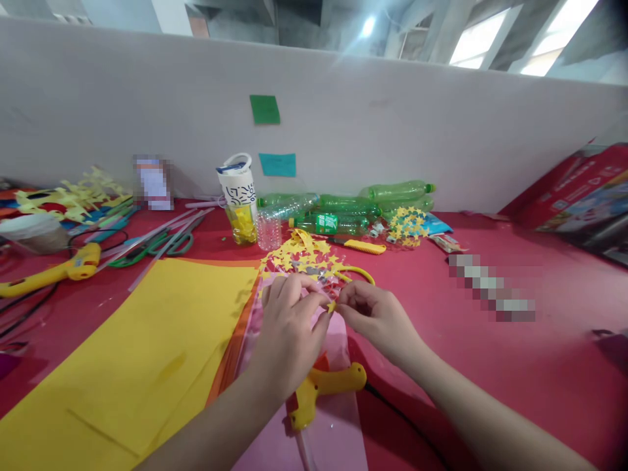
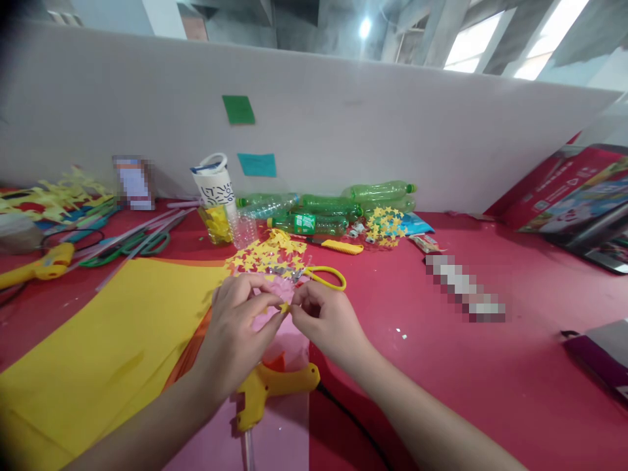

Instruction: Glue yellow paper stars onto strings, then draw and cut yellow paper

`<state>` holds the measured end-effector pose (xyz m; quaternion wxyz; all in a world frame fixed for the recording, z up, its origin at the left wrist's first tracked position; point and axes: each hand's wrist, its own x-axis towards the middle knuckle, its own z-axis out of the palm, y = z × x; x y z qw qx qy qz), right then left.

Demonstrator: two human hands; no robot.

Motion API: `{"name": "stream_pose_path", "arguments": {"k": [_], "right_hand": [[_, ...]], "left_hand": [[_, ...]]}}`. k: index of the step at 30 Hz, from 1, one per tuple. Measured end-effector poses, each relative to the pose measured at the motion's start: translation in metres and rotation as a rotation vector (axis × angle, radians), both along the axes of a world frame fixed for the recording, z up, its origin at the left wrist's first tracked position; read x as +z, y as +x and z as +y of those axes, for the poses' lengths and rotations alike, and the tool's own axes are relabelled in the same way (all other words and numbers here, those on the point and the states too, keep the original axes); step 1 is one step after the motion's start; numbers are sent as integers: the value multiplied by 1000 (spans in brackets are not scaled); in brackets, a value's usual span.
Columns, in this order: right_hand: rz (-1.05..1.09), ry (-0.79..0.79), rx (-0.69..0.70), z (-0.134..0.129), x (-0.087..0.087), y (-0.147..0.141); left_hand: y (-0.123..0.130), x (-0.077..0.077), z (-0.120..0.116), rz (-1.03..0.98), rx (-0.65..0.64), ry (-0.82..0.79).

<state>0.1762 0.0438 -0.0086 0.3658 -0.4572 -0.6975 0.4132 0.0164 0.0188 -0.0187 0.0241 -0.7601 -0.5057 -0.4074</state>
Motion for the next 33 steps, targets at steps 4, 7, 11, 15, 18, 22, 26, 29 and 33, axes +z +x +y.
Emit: {"name": "stream_pose_path", "arguments": {"k": [4, 7, 11, 15, 18, 22, 26, 29, 33], "right_hand": [[-15, 14, -6, -1, 0, -1], [-30, 28, -12, -2, 0, -2], [-56, 63, -17, -2, 1, -3], [-122, 188, -49, -5, -2, -1], [-246, 448, -61, -10, -6, 3], [-374, 726, 18, -14, -14, 8], [-410, 830, 53, -14, -17, 9], [-436, 853, 72, -14, -16, 9], [-441, 852, 66, -15, -16, 7]], "left_hand": [[0, 0, 0, -4, -7, -19], [-1, 0, 1, -6, -13, -23], [0, 0, 1, -16, -18, -17], [0, 0, 1, -30, -23, -39], [-1, 0, 1, -65, -15, -35], [-3, -1, 2, -89, -17, -19], [-4, -1, 3, -75, -10, -27], [-5, 0, 3, -84, -11, -45], [-7, 0, 3, -110, -6, -56]]}}
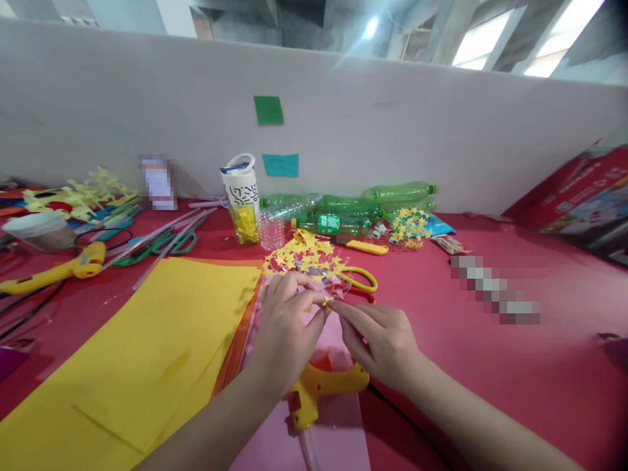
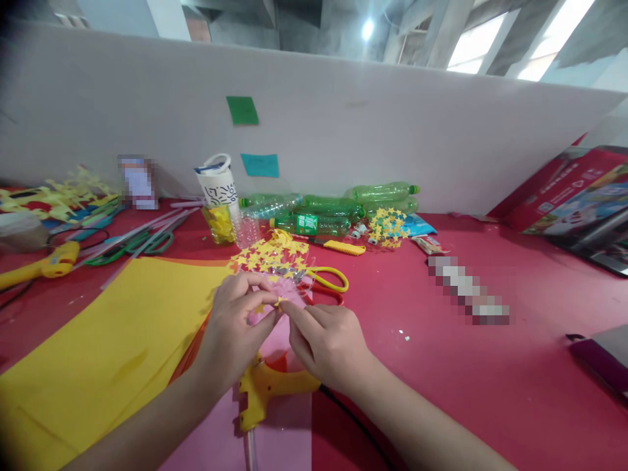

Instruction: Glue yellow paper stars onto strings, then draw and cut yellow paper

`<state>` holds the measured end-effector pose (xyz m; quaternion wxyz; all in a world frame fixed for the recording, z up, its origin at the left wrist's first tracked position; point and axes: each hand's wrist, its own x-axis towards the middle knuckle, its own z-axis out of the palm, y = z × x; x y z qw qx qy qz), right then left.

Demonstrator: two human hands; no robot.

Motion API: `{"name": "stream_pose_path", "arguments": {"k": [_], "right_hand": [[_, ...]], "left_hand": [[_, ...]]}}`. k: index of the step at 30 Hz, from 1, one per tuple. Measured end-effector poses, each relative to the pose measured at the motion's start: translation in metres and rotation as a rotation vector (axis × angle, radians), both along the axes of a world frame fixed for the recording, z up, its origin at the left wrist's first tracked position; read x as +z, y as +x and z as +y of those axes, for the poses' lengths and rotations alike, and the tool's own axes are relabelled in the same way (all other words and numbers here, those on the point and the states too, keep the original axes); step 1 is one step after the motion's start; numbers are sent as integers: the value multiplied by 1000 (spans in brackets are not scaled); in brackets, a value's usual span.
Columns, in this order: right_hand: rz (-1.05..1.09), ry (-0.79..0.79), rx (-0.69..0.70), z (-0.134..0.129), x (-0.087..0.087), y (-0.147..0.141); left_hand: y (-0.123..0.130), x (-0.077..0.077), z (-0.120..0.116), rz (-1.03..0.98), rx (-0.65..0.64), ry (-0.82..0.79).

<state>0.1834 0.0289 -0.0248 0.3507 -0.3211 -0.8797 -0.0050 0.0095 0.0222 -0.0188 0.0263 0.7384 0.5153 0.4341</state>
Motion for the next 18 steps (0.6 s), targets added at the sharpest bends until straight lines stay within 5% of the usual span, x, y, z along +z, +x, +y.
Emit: {"name": "stream_pose_path", "arguments": {"k": [18], "right_hand": [[241, -145, -219, 13, 5, 18]], "left_hand": [[-13, 5, -2, 102, 86, 92]]}}
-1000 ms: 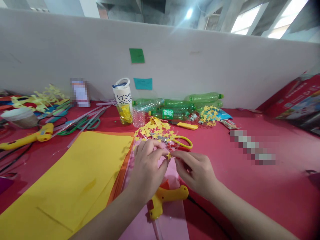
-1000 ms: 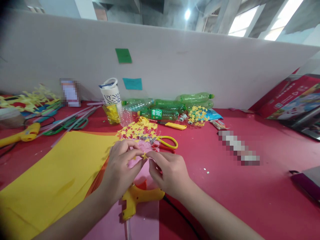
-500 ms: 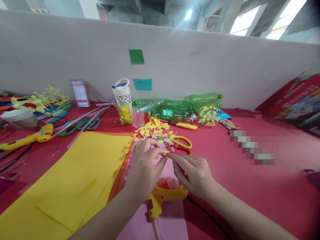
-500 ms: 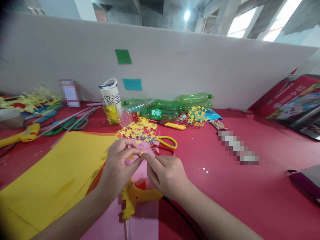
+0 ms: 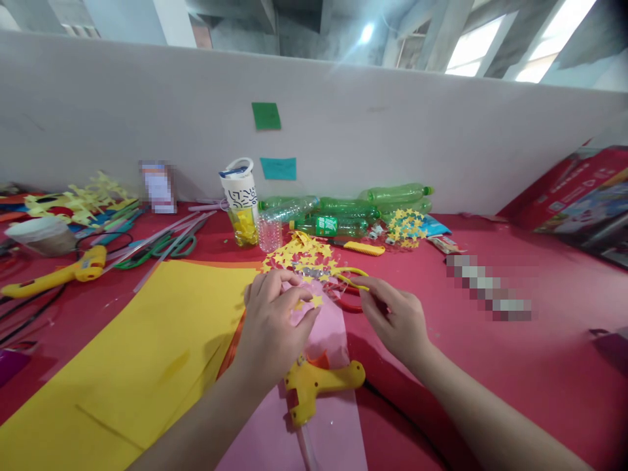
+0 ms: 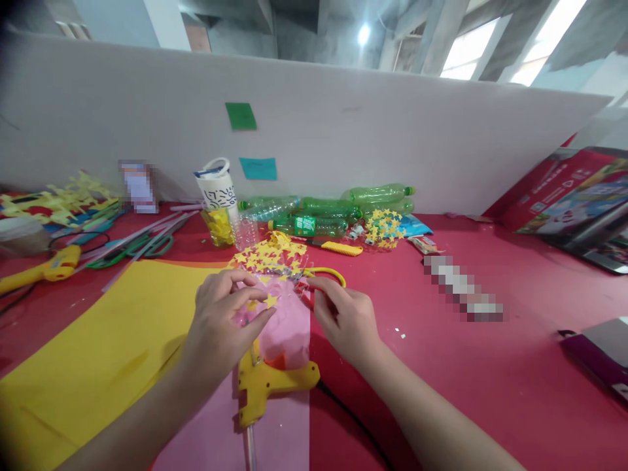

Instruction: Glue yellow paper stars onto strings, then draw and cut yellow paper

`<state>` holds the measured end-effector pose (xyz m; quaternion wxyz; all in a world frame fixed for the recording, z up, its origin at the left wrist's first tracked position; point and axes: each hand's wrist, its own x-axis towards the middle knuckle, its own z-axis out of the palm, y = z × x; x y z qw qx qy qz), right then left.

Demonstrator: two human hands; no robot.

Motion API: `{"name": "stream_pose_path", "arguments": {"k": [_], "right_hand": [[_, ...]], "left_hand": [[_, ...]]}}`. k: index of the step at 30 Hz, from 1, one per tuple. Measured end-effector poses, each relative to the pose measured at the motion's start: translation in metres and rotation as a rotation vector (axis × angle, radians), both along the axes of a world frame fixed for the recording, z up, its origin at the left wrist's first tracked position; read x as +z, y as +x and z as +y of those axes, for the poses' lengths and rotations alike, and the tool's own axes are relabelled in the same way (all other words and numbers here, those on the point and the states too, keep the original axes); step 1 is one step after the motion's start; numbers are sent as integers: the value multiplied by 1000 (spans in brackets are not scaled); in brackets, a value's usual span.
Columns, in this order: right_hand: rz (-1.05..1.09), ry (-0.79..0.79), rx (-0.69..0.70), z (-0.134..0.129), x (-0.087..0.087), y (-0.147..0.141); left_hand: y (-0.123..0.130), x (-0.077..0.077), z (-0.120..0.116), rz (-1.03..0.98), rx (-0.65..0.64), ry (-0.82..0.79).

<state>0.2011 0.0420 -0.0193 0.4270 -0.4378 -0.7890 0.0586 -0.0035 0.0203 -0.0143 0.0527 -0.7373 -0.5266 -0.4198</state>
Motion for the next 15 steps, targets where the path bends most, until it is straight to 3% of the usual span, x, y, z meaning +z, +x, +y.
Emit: {"name": "stream_pose_path", "arguments": {"k": [7, 15], "right_hand": [[108, -86, -54, 6, -1, 3], [143, -216, 126, 14, -15, 0]], "left_hand": [[-6, 7, -6, 57, -39, 96], [-12, 9, -6, 20, -97, 100]]}}
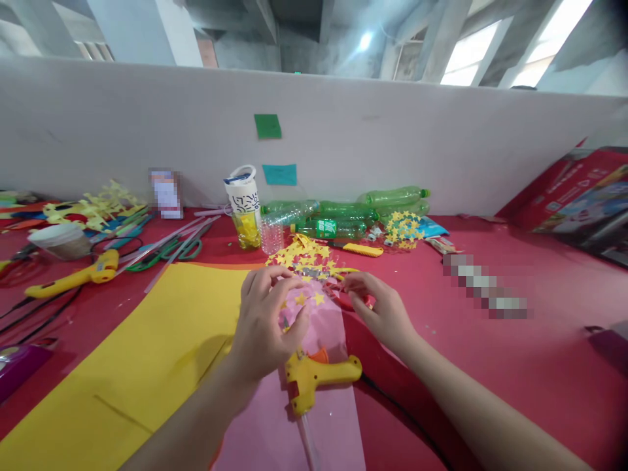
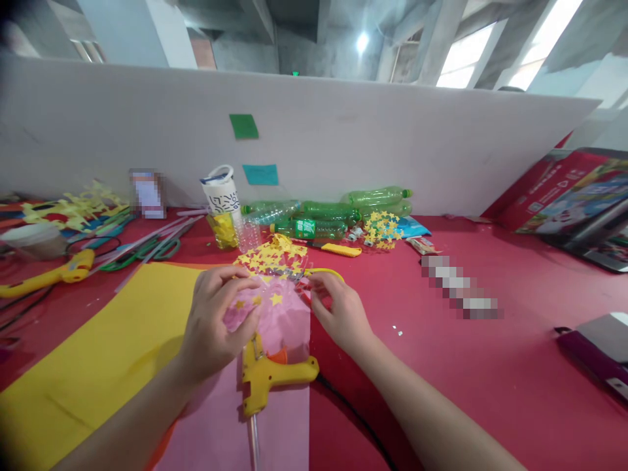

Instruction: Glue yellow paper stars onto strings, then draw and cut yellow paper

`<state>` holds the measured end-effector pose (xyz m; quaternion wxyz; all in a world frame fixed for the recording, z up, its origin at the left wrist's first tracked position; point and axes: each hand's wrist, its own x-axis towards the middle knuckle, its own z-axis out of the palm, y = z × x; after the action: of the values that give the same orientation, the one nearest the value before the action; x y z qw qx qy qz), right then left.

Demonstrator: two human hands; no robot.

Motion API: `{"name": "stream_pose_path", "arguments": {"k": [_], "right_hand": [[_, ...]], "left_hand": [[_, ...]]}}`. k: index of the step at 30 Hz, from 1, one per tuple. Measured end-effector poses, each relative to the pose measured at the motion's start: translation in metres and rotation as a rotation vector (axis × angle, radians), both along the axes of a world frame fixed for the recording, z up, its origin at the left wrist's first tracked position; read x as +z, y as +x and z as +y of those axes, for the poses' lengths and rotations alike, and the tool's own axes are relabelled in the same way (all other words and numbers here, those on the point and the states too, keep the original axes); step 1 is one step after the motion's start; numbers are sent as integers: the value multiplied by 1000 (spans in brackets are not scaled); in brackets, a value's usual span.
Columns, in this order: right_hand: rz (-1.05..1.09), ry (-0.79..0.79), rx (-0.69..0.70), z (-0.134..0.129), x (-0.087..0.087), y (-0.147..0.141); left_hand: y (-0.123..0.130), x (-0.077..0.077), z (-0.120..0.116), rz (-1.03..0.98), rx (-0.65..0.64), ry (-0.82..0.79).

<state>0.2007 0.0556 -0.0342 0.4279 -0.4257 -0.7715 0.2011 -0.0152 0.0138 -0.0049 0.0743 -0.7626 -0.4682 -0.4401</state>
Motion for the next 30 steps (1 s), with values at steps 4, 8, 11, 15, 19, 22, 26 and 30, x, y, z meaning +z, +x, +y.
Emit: {"name": "stream_pose_path", "arguments": {"k": [4, 8, 11, 15, 19, 22, 26, 30], "right_hand": [[1, -52, 54, -3, -1, -2], [56, -88, 85, -7, -1, -5], [50, -95, 94, -7, 1, -4], [-161, -33, -42, 0, 14, 12], [-554, -22, -148, 9, 27, 41], [-735, -31, -63, 8, 25, 53], [-949, -5, -16, 1, 9, 50], [-1062, 2, -3, -2, -3, 46]], "left_hand": [[2, -5, -1, 78, 23, 0], [5, -8, -2, 151, 74, 3], [4, -9, -1, 168, 105, 22], [0, -8, -1, 136, 71, 56], [-3, -6, -6, 64, -91, 133], [-1, -7, -11, 37, -235, 158], [3, -13, -15, 56, -329, 85], [6, -18, -15, 28, -349, -13]]}}
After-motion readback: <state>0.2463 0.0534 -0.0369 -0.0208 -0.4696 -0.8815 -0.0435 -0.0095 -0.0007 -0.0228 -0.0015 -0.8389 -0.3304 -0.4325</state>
